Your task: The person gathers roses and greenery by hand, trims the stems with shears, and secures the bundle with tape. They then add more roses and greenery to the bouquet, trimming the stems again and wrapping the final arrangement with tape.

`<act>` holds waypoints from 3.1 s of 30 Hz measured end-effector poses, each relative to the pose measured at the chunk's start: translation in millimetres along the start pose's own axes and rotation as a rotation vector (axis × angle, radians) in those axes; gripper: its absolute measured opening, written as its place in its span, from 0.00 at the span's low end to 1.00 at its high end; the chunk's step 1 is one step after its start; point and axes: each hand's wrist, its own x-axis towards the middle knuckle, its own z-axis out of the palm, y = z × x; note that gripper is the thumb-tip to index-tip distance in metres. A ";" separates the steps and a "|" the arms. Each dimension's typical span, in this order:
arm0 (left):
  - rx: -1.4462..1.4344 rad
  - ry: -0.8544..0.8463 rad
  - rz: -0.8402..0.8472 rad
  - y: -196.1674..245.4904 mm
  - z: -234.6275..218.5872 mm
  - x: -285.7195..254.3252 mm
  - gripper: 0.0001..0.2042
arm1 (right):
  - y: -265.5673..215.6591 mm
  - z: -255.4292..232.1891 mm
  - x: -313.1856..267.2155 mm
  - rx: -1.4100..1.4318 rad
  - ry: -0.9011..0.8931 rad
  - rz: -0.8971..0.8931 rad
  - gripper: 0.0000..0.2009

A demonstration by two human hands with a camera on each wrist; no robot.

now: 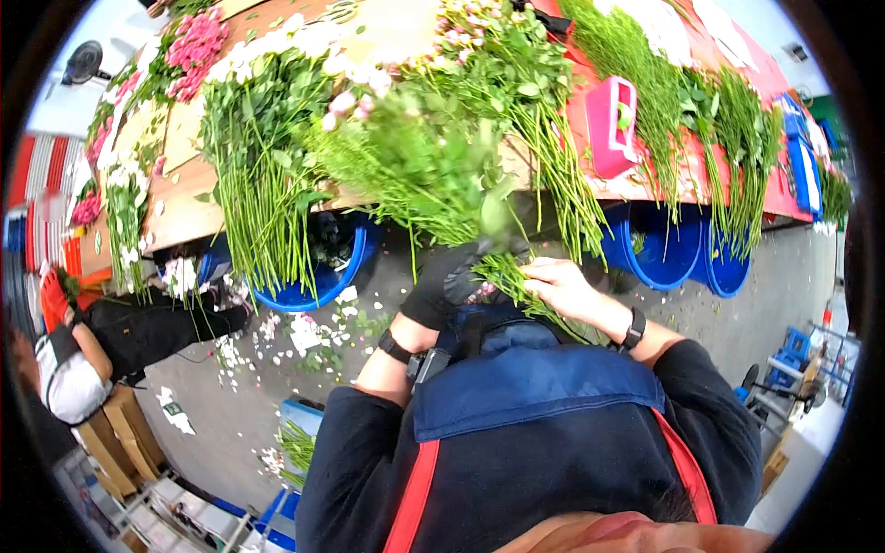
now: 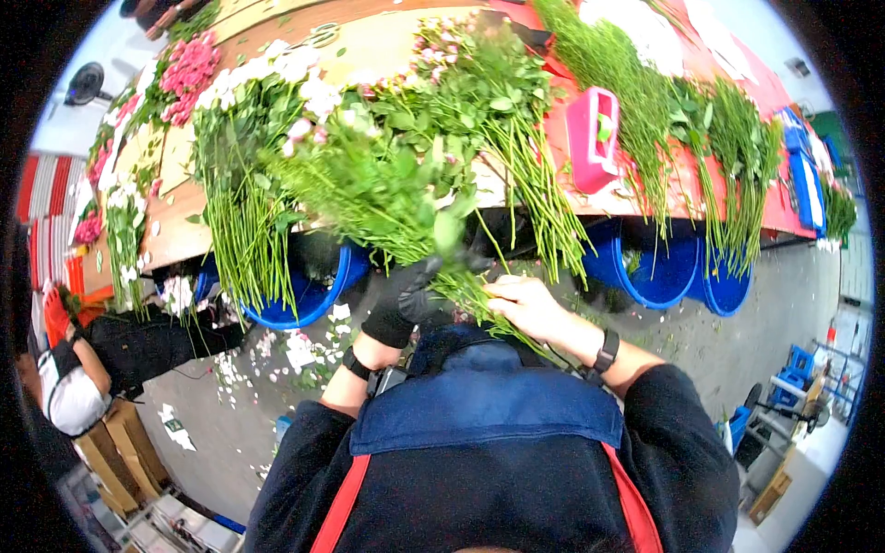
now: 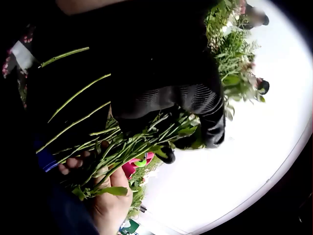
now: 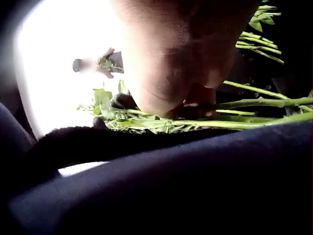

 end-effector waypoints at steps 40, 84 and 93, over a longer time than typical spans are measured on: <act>-0.710 0.425 -0.056 64.2 56.2 4.9 0.11 | -63.8 -101.2 68.0 0.052 0.524 -0.666 0.03; -0.888 0.658 0.061 82.3 -227.9 -276.6 0.19 | -131.8 272.7 355.1 0.541 0.766 0.171 0.11; -0.760 0.694 0.103 99.7 -235.5 -275.9 0.12 | -163.0 270.9 410.6 -0.054 0.784 -0.132 0.14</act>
